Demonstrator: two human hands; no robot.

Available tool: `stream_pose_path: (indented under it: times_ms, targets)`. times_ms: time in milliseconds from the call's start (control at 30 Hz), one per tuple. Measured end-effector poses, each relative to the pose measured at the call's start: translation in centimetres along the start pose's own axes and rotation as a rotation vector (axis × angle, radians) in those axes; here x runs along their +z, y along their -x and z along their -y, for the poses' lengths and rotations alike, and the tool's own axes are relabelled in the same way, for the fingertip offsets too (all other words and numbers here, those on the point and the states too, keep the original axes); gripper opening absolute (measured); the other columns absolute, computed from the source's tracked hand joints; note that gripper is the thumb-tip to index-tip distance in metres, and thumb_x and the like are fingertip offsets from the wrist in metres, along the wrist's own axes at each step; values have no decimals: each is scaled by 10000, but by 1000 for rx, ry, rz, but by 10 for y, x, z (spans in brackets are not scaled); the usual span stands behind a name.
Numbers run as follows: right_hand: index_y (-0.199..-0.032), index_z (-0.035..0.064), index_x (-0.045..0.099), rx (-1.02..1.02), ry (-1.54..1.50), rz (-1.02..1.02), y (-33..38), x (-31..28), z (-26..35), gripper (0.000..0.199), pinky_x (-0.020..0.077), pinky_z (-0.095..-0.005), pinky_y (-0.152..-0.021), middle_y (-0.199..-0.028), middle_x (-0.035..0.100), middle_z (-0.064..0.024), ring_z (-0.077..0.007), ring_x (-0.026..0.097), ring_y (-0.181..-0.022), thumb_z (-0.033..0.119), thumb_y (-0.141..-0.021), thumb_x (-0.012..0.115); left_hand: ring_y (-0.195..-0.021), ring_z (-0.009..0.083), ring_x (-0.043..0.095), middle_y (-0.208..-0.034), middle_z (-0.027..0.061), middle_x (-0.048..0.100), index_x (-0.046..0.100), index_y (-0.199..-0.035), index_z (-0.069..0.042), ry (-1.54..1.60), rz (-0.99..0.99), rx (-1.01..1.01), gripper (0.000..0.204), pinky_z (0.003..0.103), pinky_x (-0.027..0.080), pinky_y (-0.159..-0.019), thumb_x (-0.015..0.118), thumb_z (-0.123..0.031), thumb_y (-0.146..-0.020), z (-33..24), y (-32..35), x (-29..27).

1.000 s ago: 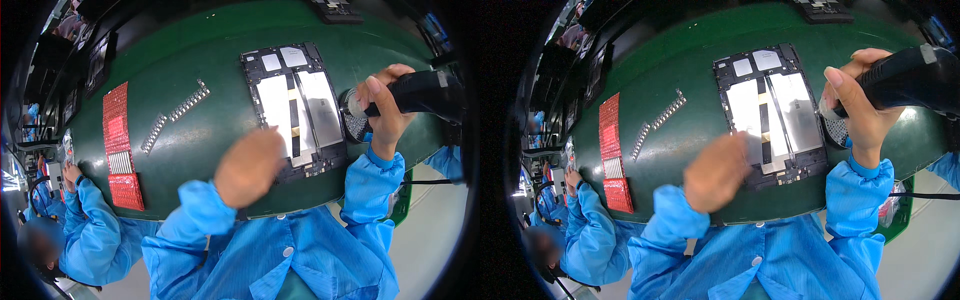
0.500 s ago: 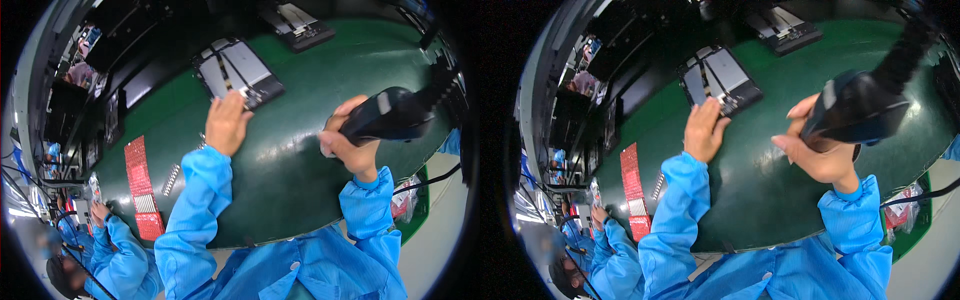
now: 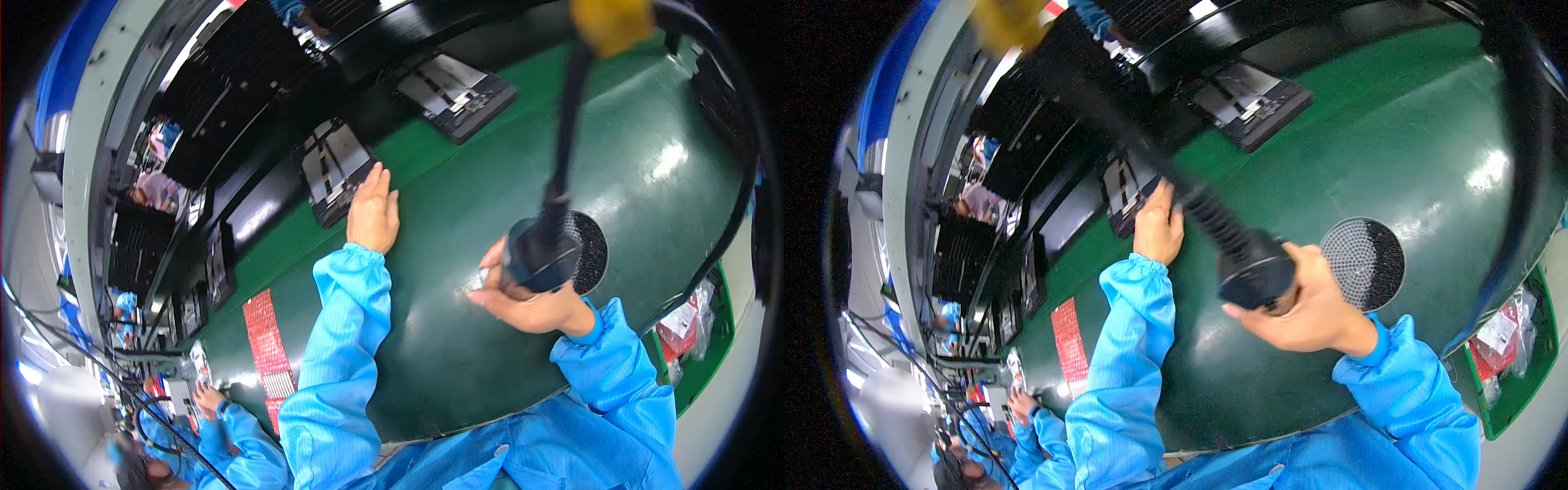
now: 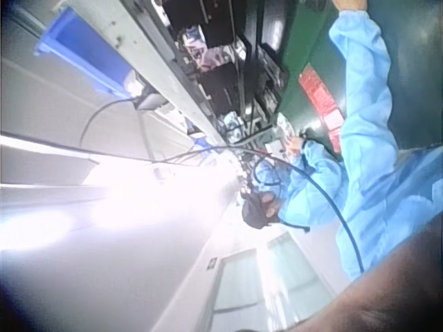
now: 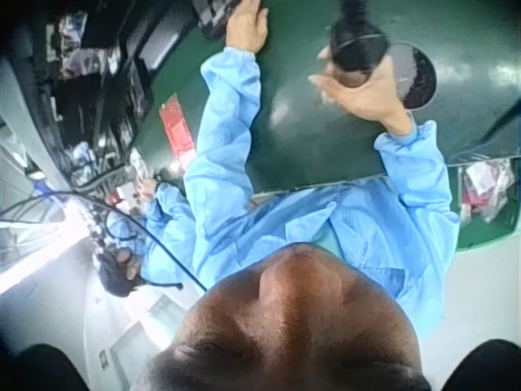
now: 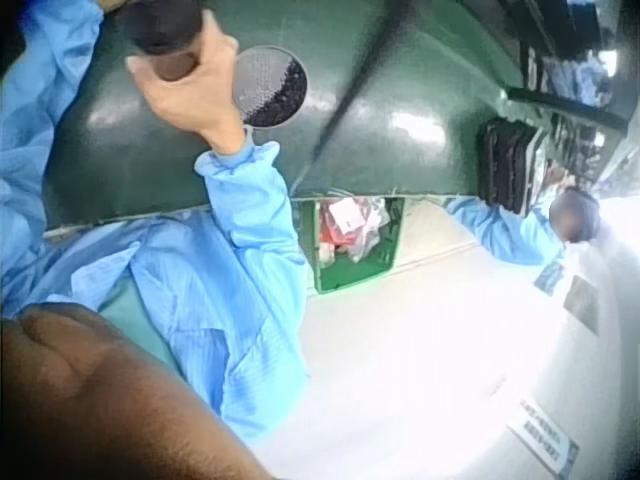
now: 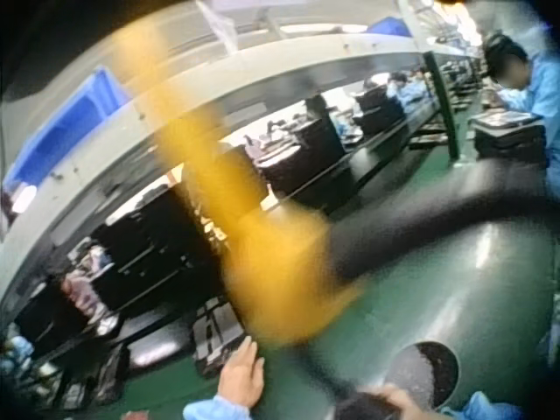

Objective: Installing small electronic components and ribbon cables into tablet housing assemblies using a vacuum pick-up tool.

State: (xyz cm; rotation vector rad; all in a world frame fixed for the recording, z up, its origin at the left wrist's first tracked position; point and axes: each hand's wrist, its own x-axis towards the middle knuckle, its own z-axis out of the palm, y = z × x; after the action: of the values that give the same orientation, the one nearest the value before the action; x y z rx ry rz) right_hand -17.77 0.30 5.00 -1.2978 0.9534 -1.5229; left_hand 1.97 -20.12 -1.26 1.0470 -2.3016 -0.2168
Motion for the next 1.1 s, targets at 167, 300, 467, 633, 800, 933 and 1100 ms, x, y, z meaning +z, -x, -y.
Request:
stream_pose_path:
  times_ms: [167, 300, 467, 633, 800, 933, 1100]
  targets:
    - [-953, 32, 575, -212, 359, 55, 11, 0, -16, 336, 461, -258, -614, -759, 614, -19, -91, 599, -734, 135, -707, 781, -1233, 359, 435, -1345, 231, 427, 502, -1222, 63, -71, 169, 93, 599, 430, 340, -1041, 695, -286, -774, -52, -50, 34]
    - [-909, -10, 511, -90, -76, 182, -1, 3, -6, 296, 409, -270, -465, -566, 553, -62, -88, 553, -511, 3, -672, 689, -1301, 326, 363, -1390, 208, 387, 422, -1304, 43, -123, 184, 47, 843, 504, 286, -1056, 741, -445, -695, -54, -91, 57]
    - [-906, 6, 506, -110, -29, 184, 0, -6, 4, 294, 417, -293, -454, -570, 562, -88, -189, 577, -478, 1, -663, 672, -1283, 292, 379, -1385, 157, 405, 404, -1311, 10, -296, 310, -109, 915, 557, 275, -1045, 793, -422, -605, -53, -130, 41]
    - [-907, 18, 521, -123, 16, 148, 2, -5, -10, 310, 372, -245, -416, -503, 510, -40, -95, 497, -415, 11, -639, 677, -1285, 265, 376, -1414, 104, 374, 391, -1333, -36, -617, 314, -35, 825, 560, 252, -1066, 748, -254, -621, -45, -128, 41]
    - [-917, 13, 549, -121, 221, 81, 8, -5, -20, 351, 411, -230, -501, -598, 551, -5, -82, 541, -518, 62, -639, 756, -1260, 279, 407, -1341, 99, 443, 468, -1255, -40, -804, 264, -217, 665, 576, 277, -1033, 660, -175, -633, -49, -128, 50]
    - [-909, 15, 562, 5, 49, 50, 3, -1, -7, 303, 421, -229, -514, -633, 565, -5, -66, 529, -543, 42, -679, 757, -1247, 267, 423, -1302, 117, 486, 532, -1198, -16, -721, 125, -192, 569, 553, 244, -1055, 653, -163, -662, -30, -117, 24]
    - [-913, 9, 579, 36, -48, -22, 3, 1, -1, 302, 440, -246, -520, -642, 598, -42, -103, 553, -521, 59, -663, 740, -1304, 300, 345, -1336, 171, 433, 450, -1237, 38, -419, 156, 40, 619, 537, 229, -1078, 588, -119, -654, -26, -60, -14]
